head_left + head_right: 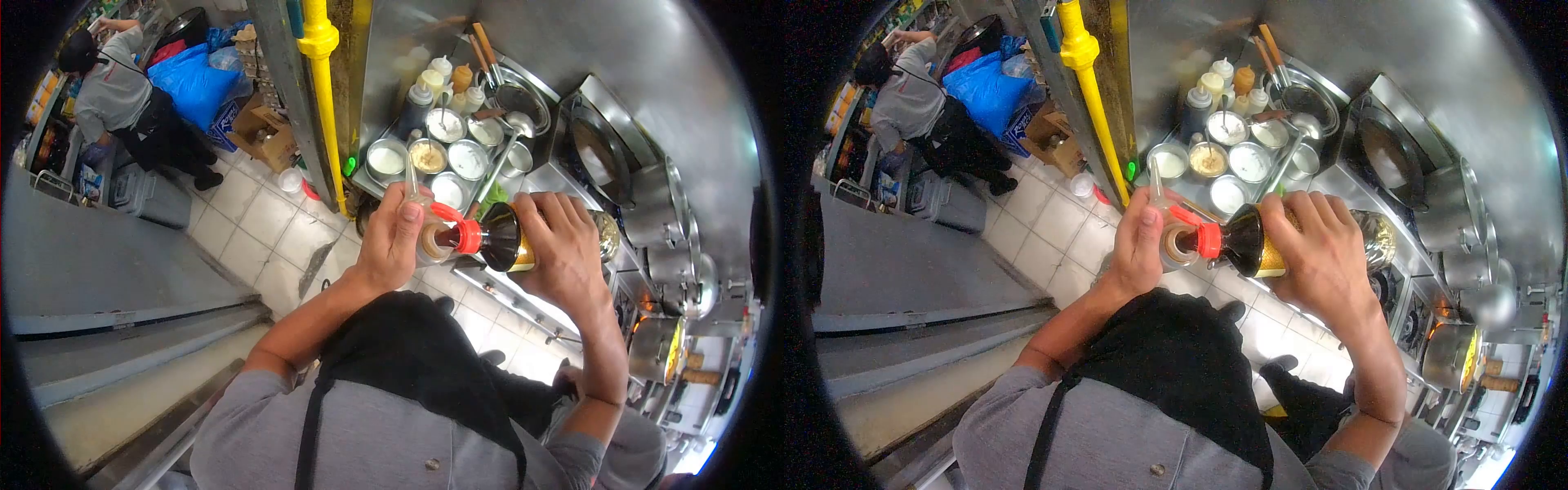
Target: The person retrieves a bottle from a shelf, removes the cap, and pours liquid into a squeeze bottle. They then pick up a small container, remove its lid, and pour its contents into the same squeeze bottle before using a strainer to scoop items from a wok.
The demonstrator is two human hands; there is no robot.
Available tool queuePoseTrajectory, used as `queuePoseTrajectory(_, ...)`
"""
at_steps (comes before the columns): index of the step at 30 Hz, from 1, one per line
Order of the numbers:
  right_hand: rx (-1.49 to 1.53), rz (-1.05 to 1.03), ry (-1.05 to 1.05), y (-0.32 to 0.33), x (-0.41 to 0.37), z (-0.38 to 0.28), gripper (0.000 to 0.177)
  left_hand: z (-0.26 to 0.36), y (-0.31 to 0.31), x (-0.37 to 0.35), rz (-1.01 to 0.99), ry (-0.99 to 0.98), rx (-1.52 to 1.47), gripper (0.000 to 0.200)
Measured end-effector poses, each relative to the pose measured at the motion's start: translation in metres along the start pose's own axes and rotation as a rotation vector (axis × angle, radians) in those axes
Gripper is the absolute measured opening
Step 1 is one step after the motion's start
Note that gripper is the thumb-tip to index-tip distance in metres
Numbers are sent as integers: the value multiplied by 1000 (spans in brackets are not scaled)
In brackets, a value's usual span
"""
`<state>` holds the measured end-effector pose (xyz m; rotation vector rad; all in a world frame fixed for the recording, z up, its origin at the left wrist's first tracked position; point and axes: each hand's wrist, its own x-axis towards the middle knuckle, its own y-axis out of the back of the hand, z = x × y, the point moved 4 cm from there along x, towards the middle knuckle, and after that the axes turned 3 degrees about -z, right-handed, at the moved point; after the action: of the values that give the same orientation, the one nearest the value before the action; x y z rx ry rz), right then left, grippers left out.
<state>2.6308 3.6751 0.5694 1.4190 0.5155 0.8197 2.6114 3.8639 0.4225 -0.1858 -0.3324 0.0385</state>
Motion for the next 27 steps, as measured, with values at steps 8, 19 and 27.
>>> queuePoseTrajectory(8, 3, -13, 0, 2, 3, -2, 74, -2, 1, 1, 33, -26, 12, 48)
queuePoseTrajectory(19, 11, -28, -8, 3, 5, -3, 73, 2, 1, 0, 22, -12, -15, 51)
queuePoseTrajectory(27, 22, -32, -5, 4, 4, -4, 74, -2, 1, -1, 18, -4, -29, 50)
